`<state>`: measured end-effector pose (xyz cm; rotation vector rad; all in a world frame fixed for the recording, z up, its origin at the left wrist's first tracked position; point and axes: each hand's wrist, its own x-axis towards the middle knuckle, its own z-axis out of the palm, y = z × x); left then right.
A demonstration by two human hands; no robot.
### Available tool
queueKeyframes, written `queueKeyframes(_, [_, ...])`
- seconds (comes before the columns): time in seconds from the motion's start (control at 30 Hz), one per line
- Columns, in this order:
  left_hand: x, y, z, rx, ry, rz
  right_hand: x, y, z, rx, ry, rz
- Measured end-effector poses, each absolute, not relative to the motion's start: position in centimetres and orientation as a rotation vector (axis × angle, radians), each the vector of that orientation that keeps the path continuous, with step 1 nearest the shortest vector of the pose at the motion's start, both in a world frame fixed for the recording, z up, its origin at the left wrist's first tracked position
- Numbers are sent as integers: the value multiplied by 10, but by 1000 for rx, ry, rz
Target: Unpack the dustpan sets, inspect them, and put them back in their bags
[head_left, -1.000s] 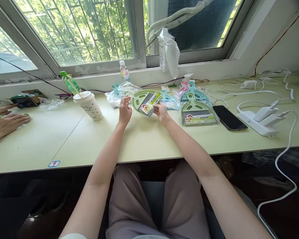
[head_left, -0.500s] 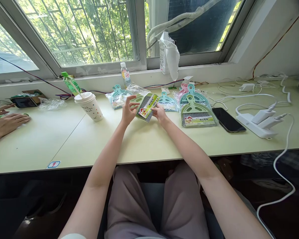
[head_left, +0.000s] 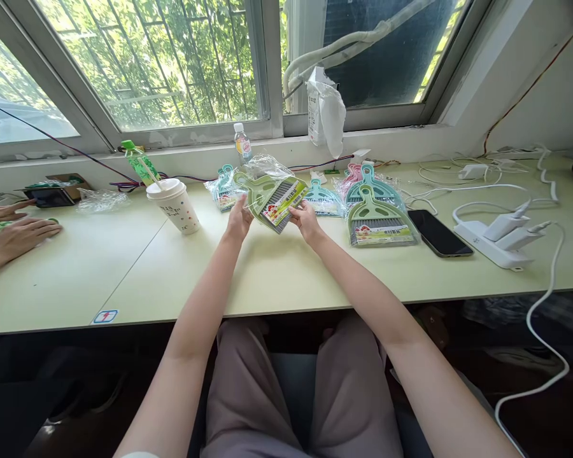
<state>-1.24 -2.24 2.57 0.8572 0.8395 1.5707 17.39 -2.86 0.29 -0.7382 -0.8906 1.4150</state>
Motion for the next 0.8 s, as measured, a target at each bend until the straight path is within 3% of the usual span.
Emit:
queueKeyframes(0.4, [11,-35,18,985,807,1136,175,-20,-6,-686,-773,1300])
queueKeyframes(0.63, [10,-32,18,867,769,1436,174,-21,-5,-691,-881,1356])
queueKeyframes(0.8, [10,-34,19,891,826,1403,174,-25,0,-675,-928,1377])
